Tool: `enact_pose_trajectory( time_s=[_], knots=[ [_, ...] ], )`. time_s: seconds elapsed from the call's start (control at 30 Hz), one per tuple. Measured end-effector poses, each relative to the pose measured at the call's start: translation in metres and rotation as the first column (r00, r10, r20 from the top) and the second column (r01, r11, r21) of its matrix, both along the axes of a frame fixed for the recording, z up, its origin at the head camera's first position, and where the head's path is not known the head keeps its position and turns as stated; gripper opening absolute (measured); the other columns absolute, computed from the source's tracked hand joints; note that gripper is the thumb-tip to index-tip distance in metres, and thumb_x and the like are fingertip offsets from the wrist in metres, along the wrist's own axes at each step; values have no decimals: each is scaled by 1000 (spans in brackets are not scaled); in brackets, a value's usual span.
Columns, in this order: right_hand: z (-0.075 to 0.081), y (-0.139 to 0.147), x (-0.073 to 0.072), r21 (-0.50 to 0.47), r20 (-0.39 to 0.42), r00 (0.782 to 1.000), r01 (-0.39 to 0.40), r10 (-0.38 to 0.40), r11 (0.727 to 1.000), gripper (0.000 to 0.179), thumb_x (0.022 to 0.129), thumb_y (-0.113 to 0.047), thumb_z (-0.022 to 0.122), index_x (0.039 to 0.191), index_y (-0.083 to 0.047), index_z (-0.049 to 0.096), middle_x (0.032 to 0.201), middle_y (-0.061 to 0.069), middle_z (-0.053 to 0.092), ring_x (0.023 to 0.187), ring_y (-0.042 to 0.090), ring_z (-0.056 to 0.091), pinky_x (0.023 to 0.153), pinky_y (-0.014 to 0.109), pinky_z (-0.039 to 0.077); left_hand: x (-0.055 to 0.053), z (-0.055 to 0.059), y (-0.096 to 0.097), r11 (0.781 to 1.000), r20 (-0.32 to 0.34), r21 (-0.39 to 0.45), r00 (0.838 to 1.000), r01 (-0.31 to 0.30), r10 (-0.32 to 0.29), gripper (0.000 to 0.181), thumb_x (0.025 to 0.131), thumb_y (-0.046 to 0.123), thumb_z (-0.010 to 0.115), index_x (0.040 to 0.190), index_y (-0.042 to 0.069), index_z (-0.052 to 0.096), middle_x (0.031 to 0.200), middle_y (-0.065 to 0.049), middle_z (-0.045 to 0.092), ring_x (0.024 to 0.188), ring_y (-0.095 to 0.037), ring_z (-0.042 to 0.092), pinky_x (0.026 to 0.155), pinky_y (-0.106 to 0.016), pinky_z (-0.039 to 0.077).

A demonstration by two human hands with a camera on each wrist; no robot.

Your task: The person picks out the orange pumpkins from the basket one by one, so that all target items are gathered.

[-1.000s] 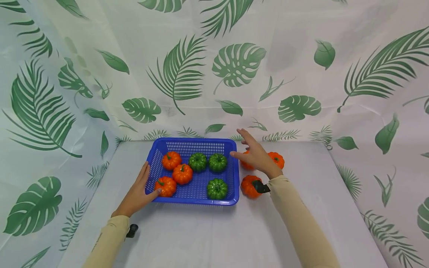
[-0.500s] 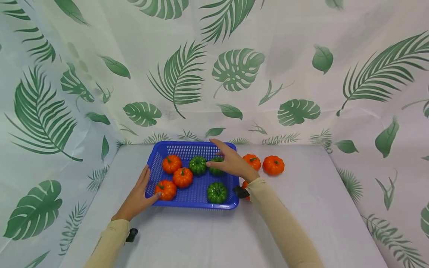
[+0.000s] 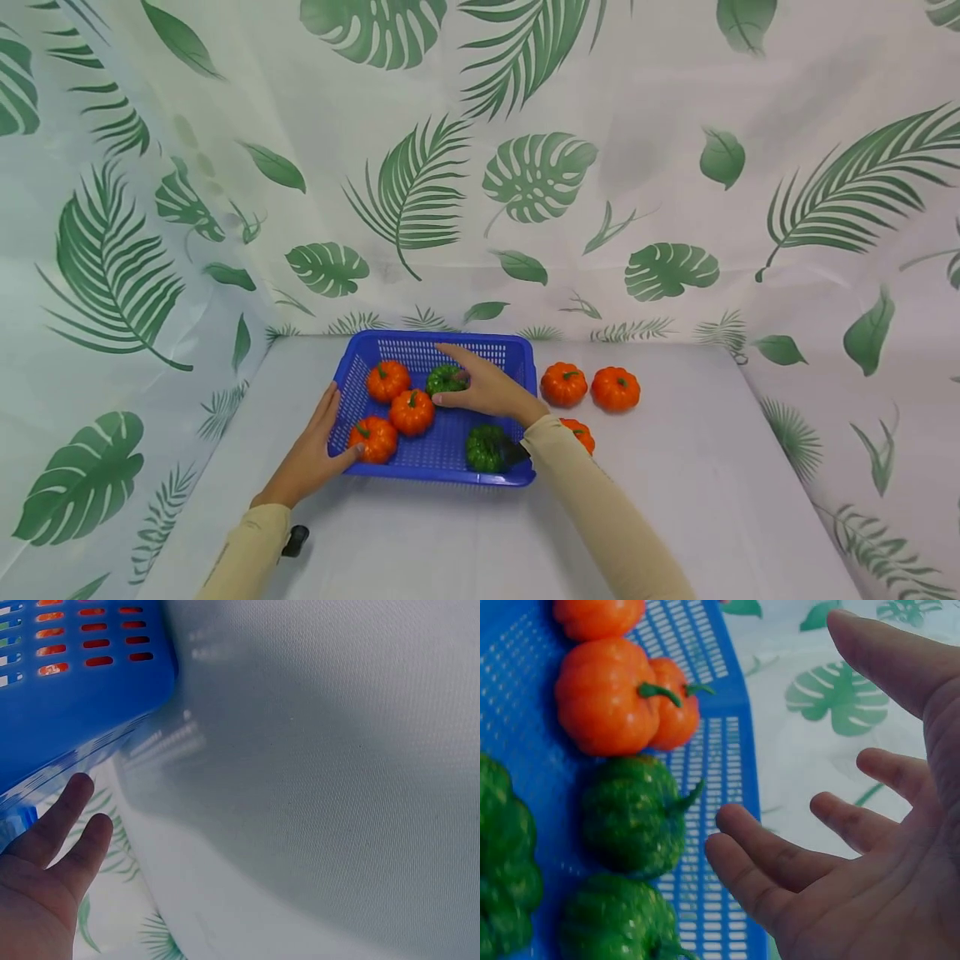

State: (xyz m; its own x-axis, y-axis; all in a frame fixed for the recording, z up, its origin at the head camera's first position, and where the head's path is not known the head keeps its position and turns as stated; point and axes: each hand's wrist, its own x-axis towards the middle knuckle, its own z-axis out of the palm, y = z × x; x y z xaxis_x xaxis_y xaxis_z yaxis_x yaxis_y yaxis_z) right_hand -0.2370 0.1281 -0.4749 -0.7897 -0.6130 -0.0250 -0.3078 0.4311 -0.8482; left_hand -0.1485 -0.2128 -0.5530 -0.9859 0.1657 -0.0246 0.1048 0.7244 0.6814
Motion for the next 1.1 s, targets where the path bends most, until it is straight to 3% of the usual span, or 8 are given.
enact_pose_trajectory(
  time_s=[0.37, 0.77, 1.0, 1.1],
  knots=[
    [-16, -24, 0, 8, 73, 994, -79, 78, 997, 85, 100, -29, 77, 171, -23, 30, 174, 16, 28, 133, 45, 60, 104, 56, 55, 0, 2, 0, 1000, -9, -14, 1000, 1, -1, 106, 98, 46, 72, 173, 8, 7, 180, -3, -5, 161, -39, 18, 123, -61, 24],
    [-36, -41, -9, 106, 65, 992, -112, 105, 988, 84, 99, -31, 78, 169, -15, 35, 170, 19, 35, 127, 39, 65, 108, 53, 53, -1, 2, -1, 1000, -16, -12, 1000, 6, -6, 106, 97, 45, 73, 173, 8, 8, 180, -3, -4, 161, -39, 18, 123, -60, 25],
    [-41, -56, -9, 211, 34, 992, -130, 125, 969, 81, 97, -31, 80, 165, -7, 41, 163, 19, 47, 146, 38, 48, 119, 60, 38, 0, 1, -1, 1000, -18, -4, 1000, 4, -4, 107, 97, 46, 73, 173, 9, 8, 180, -2, -4, 161, -38, 19, 123, -61, 26],
    [-43, -61, -8, 235, 20, 991, -131, 130, 963, 79, 97, -29, 81, 163, -5, 44, 159, 16, 52, 144, 36, 50, 120, 57, 38, 0, 1, -1, 1000, -17, -4, 1000, 0, -1, 107, 96, 47, 73, 173, 10, 9, 180, 0, -4, 161, -38, 20, 123, -61, 27]
  ],
)
